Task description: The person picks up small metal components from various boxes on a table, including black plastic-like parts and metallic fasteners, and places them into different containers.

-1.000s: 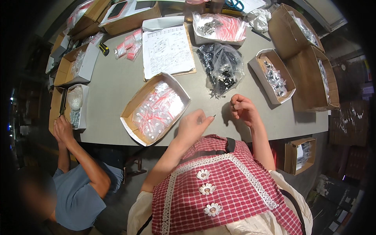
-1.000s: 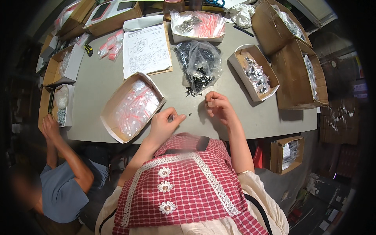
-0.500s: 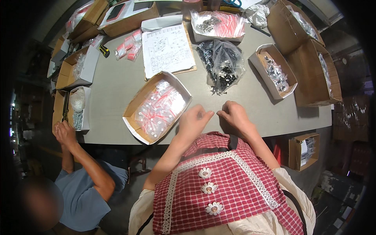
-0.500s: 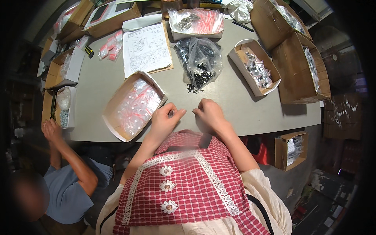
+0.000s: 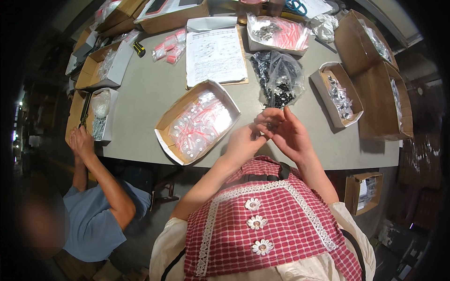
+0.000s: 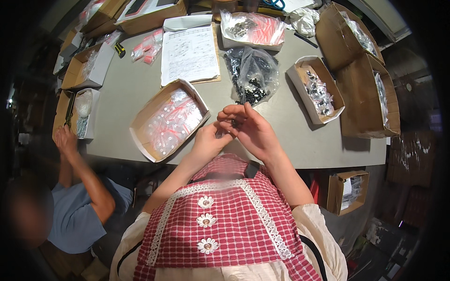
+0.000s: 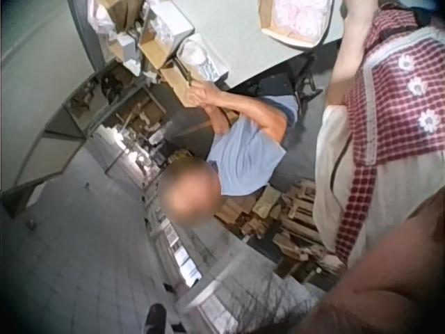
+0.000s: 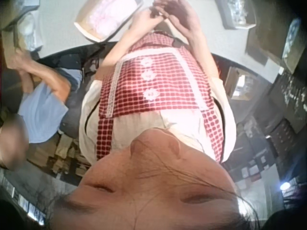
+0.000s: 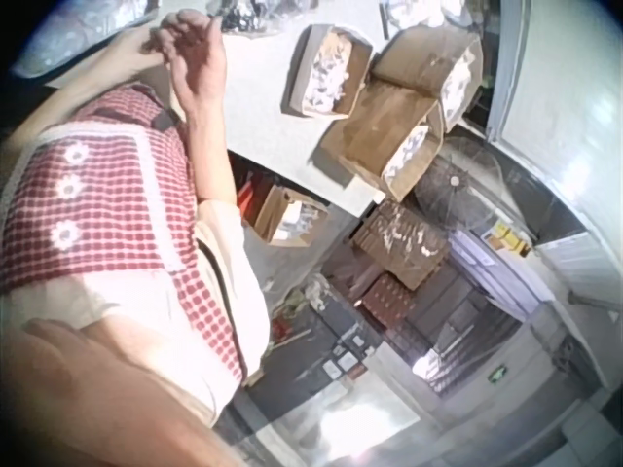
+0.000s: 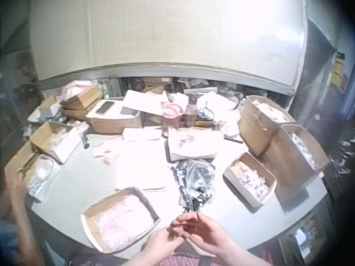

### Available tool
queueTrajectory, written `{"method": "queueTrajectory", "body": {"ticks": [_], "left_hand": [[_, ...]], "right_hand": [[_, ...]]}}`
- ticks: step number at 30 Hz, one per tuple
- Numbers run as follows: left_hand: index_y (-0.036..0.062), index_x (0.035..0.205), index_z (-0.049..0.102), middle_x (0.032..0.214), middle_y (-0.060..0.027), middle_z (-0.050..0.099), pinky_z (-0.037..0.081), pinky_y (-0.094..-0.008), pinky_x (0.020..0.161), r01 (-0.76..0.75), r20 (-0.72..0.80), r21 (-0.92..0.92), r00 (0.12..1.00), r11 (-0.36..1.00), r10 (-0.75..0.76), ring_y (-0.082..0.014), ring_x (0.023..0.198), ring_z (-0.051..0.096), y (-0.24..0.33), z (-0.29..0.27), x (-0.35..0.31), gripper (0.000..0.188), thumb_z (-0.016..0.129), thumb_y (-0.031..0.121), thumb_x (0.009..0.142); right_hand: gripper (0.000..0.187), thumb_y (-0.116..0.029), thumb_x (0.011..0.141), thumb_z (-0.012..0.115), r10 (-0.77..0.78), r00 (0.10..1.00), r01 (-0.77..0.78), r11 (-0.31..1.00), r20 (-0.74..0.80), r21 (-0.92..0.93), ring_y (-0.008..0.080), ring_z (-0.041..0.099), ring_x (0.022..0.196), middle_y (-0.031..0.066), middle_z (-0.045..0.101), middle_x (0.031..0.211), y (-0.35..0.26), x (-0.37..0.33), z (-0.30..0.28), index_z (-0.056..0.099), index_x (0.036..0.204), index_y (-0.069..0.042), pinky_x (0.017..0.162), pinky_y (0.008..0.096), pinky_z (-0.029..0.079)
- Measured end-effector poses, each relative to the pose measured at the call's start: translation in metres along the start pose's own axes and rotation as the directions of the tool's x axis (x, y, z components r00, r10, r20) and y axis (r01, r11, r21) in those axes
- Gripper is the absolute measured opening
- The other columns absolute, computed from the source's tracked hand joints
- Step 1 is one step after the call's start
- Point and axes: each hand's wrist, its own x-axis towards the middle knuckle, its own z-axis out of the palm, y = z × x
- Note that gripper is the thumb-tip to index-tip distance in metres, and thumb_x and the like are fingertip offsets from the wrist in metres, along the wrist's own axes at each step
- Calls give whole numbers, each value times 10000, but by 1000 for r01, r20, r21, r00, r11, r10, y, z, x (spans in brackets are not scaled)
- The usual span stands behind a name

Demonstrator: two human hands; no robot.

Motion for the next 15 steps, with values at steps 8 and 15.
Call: {"method": "queueTrajectory", "body": {"ticks": [8, 15], "left_hand": [[4, 1090, 654, 971, -63, 701, 512, -280, 796, -26, 21, -42, 999, 999, 27, -133, 902, 653, -2, 5, -3, 269, 632, -19, 823], [5, 1129, 648, 1026, -75, 700, 524, -285, 865, -106, 96, -57, 989, 993, 111, -165, 988, 660, 5, -2, -3, 339, 628, -79, 801]], "right_hand": [[482, -403, 1047, 388, -62, 993, 70, 995, 101, -73, 246, 563, 1159, 158, 617, 1189, 10, -1, 25, 569, 1196, 18, 1025, 382, 422], [516, -433, 992, 486, -124, 982, 163, 935, 142, -316, 257, 591, 1140, 187, 624, 1198, 12, -10, 40, 553, 1202, 33, 1009, 369, 429]]}}
